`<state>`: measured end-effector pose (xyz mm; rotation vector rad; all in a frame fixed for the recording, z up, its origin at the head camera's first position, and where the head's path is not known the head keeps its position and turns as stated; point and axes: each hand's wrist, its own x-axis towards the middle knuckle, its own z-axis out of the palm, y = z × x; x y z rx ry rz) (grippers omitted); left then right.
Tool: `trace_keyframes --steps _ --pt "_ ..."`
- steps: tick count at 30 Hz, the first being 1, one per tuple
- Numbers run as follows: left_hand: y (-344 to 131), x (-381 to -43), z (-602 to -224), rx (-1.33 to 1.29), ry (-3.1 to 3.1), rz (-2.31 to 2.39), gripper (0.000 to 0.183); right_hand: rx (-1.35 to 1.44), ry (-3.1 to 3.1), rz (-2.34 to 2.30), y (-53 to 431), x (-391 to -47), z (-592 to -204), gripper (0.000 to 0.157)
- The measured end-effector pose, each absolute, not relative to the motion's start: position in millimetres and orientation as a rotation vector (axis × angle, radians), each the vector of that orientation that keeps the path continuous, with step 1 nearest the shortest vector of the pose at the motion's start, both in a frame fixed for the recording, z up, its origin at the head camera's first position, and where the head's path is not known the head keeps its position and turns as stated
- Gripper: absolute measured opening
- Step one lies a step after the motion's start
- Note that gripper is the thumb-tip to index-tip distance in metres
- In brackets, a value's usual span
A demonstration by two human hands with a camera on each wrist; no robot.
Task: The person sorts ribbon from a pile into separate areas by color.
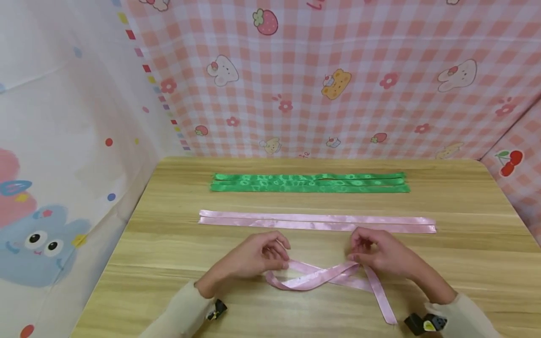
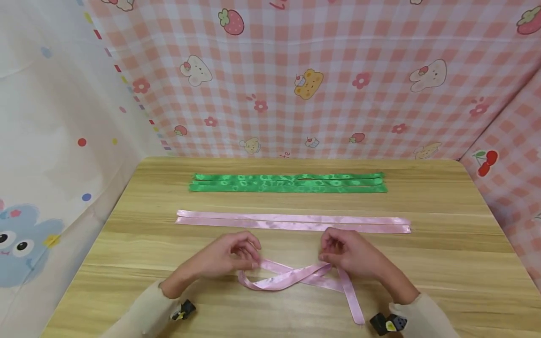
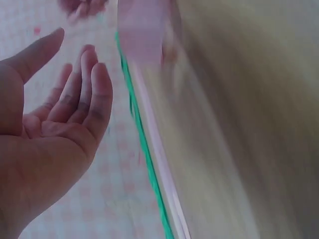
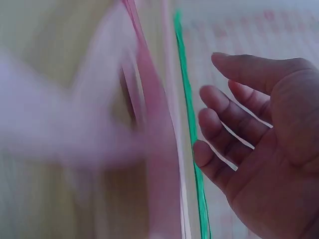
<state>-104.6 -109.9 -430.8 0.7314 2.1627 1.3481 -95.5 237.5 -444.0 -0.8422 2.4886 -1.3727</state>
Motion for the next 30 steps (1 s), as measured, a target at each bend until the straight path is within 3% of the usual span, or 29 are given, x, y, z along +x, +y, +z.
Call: trace_keyframes --steps 5,12,22,30 --pt "-87.5 -94.7 -438.1 0.813 2.054 1.295 0.03 -0.997 2.321 -1.325 201.9 -86.6 -449.5 0.021" --pt "-81.0 -91.6 -448.8 0.826 2.025 1.24 0.032 -1.167 2.418 -1.121 184.1 -79.2 -464.2 0.03" --pt "-77.6 -88.5 -450.7 0.79 2.012 1.255 0.029 -1.023 2.275 -1.243 182.3 -81.0 -454.6 0.009" --pt "-79.9 -90.8 -434.2 0.652 1.859 1.447 0.02 -0.895 2.18 -1.566 202.0 -85.5 -416.8 0.009"
